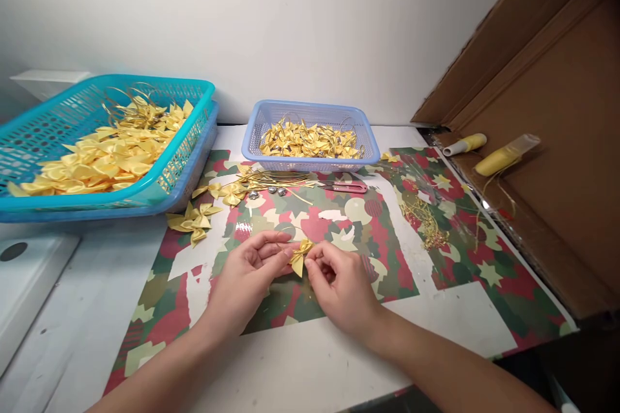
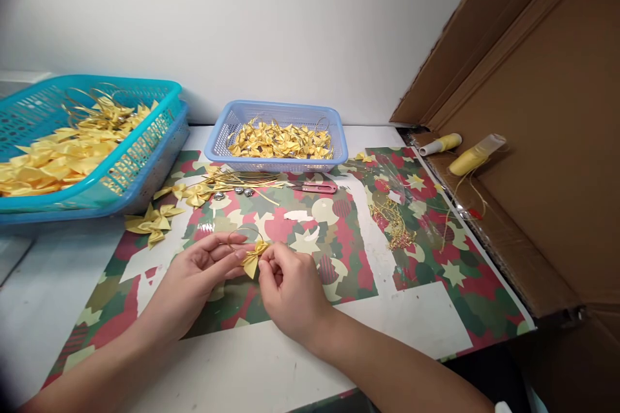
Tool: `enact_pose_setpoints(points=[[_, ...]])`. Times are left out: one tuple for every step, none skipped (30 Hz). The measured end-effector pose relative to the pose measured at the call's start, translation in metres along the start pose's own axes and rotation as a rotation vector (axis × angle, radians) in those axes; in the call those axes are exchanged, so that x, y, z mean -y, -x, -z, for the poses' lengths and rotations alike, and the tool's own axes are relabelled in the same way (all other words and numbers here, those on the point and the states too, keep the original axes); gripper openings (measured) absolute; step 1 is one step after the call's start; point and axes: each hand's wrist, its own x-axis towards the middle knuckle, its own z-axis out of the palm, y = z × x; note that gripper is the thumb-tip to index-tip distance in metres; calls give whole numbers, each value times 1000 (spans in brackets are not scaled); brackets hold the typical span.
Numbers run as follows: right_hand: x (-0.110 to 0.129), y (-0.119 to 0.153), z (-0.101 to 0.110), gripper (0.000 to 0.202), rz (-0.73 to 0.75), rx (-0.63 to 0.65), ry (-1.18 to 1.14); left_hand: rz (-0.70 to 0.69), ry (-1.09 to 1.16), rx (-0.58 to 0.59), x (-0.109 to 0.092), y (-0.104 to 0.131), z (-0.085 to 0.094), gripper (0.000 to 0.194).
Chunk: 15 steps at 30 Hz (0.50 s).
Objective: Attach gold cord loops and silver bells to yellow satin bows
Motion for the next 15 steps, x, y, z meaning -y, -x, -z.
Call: enact_pose_setpoints(points=[[0, 0, 0, 14, -2, 0, -4, -13, -4, -11, 0, 0, 0, 32], [0, 1, 0, 14, -6, 2, -9, -28, -12, -21, 0, -1, 0, 29], [0, 1, -1, 14, -10, 4, -12, -43, -22, -26, 0, -1, 0, 27], [-1, 2, -1, 14, -13, 4, -13, -57, -34, -24, 0, -1, 0, 26], [-1, 2, -1, 14, -16, 2, -12, -66, -47, -13, 0, -1, 0, 25], [-1, 2, -1, 14, -17, -2, -10, -73, -63, -1, 0, -1, 0, 24], [-1, 2, -1, 14, -18, -6, -8, -75, -81, 11, 0, 0, 0, 24], [-1, 1, -1, 15, -18, -10, -5, -72, -99, 19, 0, 0, 0, 24], [0, 1, 0, 15, -18, -14, -3, -68, -116, 26, 0, 0, 0, 24], [0, 1, 0, 16, -18, -19, -3, -64, -130, 29, -1, 1, 0, 25], [0, 1, 0, 16, -17, -23, -3, -58, -141, 31, -1, 1, 0, 25], [1, 1, 0, 16, -14, -29, -3, -52, -150, 33, -2, 1, 0, 26], [1, 1, 0, 15, -12, -33, -2, -47, -159, 35, -3, 2, 0, 26], [1, 1, 0, 15, -10, -35, -3, -45, -167, 35, -4, 2, -1, 26], [1, 1, 0, 15, -10, -33, -5, -42, -176, 33, -4, 2, -1, 26]])
